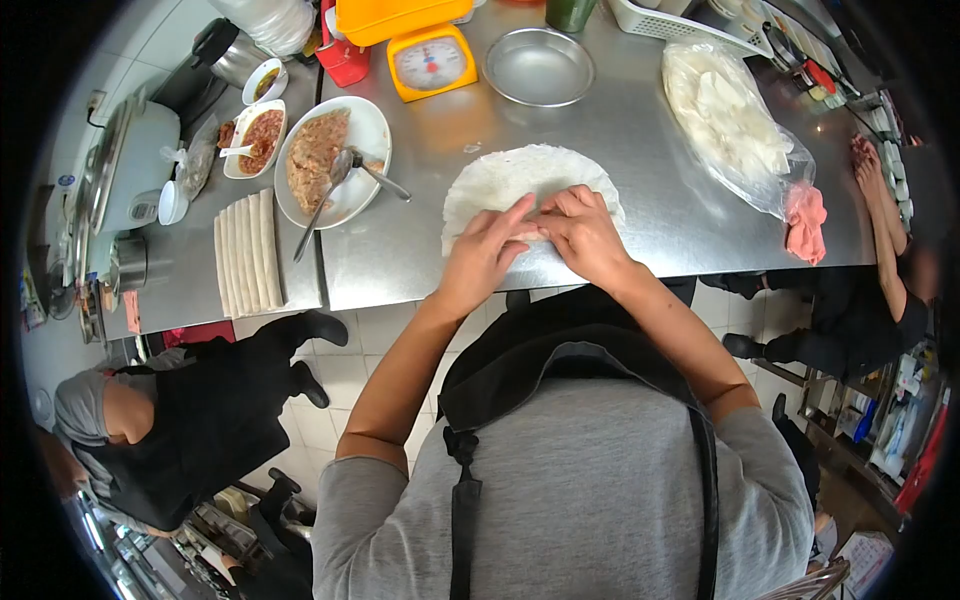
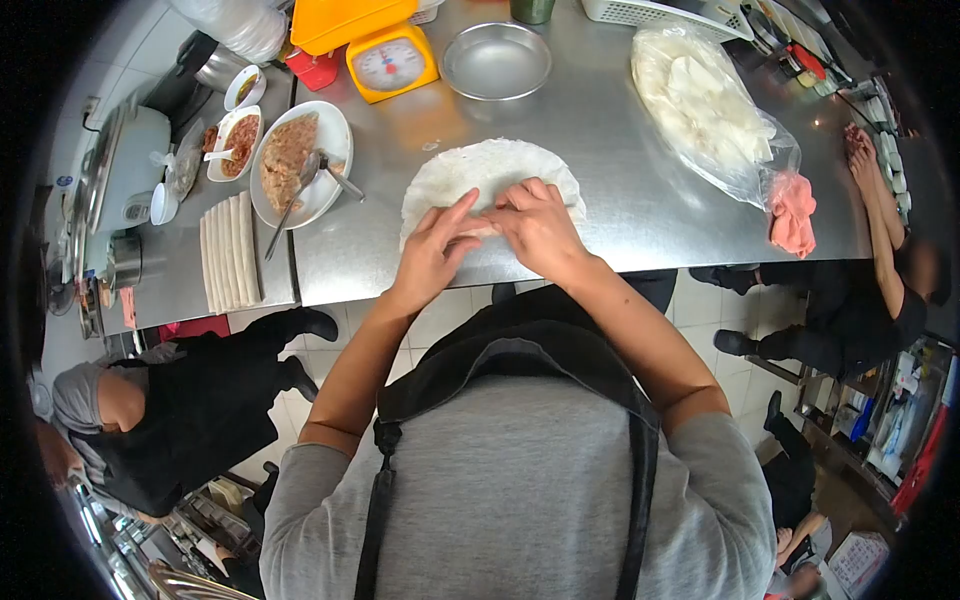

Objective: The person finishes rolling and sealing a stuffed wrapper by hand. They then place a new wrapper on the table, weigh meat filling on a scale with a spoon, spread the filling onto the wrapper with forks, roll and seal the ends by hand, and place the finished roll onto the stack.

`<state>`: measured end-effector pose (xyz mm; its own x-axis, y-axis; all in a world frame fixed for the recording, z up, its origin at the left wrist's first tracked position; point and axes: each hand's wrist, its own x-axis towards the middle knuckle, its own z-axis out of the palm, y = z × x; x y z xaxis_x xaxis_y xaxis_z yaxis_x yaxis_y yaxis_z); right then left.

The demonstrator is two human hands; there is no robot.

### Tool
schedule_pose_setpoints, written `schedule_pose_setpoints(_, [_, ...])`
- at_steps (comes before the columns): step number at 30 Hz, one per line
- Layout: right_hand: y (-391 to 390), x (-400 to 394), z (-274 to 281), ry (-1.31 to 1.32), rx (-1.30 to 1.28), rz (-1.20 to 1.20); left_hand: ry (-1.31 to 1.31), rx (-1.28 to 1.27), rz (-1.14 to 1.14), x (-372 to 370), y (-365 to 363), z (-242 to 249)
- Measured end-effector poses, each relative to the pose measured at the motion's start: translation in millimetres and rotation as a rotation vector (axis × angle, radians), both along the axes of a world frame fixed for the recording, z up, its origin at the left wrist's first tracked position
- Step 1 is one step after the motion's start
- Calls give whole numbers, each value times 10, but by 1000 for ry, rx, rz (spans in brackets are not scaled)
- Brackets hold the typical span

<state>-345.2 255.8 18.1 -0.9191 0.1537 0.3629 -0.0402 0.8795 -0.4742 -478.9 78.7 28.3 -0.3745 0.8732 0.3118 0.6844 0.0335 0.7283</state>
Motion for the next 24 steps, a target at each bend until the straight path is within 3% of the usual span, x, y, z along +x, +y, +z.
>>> schedule_pose_setpoints(4, [7,24,28,13,-25,-5,-22,18,13,-6,33,-140])
schedule_pose_setpoints(7, [-15,88,35,69,-33,20,-193,-37,3,-104,111,-52])
schedule_pose_setpoints(9, [-11,93,22,91,-15,53,-626,-167,9,-188,176,68])
schedule_pose_setpoints(13, [33,23,-2,77,47,15,-586,-210,-10,-327,208,-27])
schedule_pose_setpoints(15, [74,-22,-5,69,53,-3,-183,-76,-20,-291,175,-72])
schedule_pose_setpoints(19, [135,-77,16,-4,-1,11,-181,-82,-27,-239,170,-43])
schedule_pose_setpoints(21, [153,-99,52,-15,4,16,-537,-153,3,-309,233,-28])
schedule_pose_setpoints(24, [163,-126,71,73,-26,16,-667,-244,-15,-512,311,-4])
